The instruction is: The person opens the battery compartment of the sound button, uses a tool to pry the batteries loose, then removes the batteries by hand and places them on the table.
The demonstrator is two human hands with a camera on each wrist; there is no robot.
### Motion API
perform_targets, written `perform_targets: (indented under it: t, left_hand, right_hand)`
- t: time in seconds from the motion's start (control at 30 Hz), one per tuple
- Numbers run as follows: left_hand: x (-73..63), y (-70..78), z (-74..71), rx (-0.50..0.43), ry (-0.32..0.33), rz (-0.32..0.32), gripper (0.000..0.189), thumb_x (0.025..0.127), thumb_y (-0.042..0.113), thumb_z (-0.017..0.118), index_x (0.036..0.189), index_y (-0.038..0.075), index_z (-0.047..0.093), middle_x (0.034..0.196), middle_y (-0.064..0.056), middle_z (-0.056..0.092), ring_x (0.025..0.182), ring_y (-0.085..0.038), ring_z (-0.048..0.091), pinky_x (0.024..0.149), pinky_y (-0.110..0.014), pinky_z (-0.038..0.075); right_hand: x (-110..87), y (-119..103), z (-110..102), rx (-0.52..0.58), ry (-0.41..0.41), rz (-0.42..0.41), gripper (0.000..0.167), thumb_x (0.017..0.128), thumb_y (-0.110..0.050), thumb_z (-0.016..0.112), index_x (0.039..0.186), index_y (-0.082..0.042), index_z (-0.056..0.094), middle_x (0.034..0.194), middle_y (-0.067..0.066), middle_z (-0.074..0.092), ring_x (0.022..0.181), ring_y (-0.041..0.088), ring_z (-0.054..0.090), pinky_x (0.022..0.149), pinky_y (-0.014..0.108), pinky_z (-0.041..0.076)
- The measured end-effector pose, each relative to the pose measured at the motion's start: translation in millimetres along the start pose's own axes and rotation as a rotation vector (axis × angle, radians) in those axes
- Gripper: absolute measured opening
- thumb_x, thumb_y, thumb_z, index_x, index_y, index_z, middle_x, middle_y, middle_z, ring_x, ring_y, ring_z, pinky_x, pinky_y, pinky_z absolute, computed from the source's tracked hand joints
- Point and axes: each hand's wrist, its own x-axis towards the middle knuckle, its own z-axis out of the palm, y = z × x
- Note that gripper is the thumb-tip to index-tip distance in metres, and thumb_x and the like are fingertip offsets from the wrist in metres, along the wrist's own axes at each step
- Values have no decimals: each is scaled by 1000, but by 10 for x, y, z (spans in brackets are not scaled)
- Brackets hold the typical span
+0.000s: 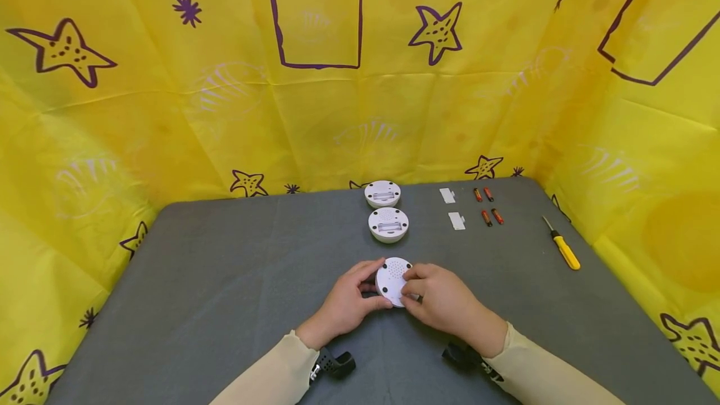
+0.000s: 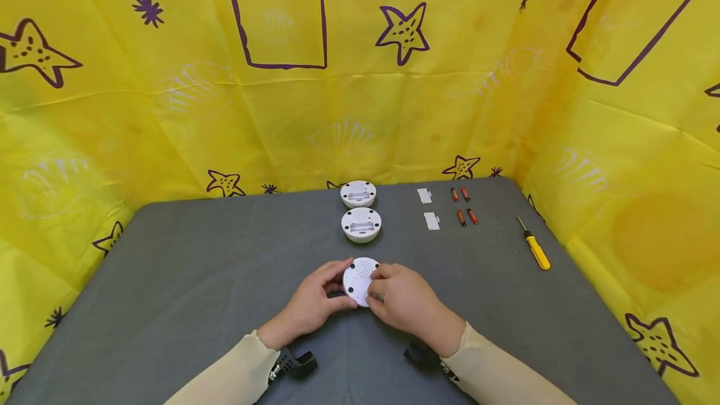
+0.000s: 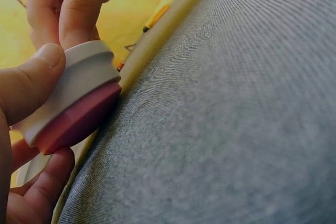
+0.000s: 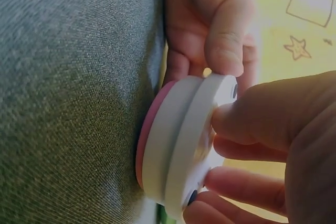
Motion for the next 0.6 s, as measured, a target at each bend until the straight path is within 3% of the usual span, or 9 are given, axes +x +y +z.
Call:
perform_targets:
  t: [0.27, 0.6]
  left_hand:
    - [-23, 29, 9, 72, 23, 20, 77, 75, 14, 88, 143, 3, 53, 132, -6, 56, 98, -18, 64, 85, -32, 55]
    - [6, 36, -4, 85, 28, 22, 77, 75, 14, 88, 143, 1, 53, 130, -4, 56, 95, -15, 63, 84, -32, 55]
  right_hand:
    - [-16, -30, 39, -74, 4, -77, 9, 74, -11, 81, 73, -15, 73, 85, 1, 68, 77, 15, 65, 68, 30, 56]
    - [3, 16, -17, -40, -51, -86, 7, 75, -5, 78, 79, -10, 75, 91, 4, 70, 82, 16, 68, 71, 31, 57]
